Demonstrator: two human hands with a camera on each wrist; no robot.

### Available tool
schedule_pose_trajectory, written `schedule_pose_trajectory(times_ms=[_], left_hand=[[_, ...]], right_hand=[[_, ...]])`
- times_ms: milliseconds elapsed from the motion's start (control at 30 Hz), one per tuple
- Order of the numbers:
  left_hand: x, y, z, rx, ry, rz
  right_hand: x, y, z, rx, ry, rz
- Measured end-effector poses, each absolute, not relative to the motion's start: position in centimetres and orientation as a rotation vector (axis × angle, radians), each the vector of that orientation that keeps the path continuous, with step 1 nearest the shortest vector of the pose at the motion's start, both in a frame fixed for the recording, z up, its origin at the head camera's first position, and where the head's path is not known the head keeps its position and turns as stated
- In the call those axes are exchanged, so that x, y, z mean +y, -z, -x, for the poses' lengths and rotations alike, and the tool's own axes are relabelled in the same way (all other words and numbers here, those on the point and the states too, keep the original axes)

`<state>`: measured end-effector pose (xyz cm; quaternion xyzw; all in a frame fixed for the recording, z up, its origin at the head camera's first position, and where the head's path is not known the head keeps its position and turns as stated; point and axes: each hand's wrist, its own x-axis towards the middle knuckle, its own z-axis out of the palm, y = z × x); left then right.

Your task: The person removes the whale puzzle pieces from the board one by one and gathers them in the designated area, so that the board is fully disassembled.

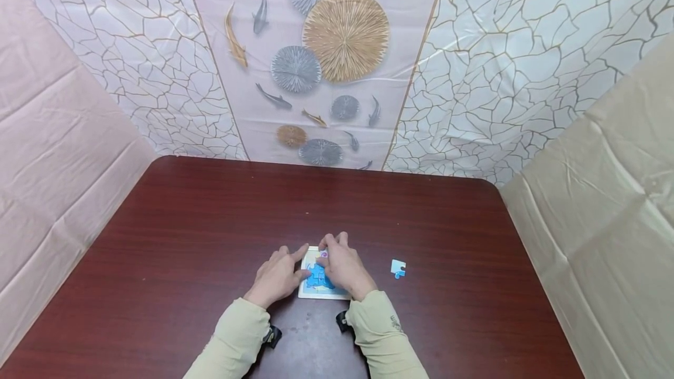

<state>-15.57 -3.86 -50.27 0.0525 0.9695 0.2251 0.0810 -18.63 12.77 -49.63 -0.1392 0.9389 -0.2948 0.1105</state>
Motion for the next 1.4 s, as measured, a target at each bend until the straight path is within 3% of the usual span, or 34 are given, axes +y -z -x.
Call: schedule_pose_trajectory(times_ms=[1400], left_hand=[[-3.8, 50.3, 15.6, 2.882, -0.669, -0.151]], right_hand=[[13.8, 49.7, 18.2, 2.641, 1.171, 0.326]])
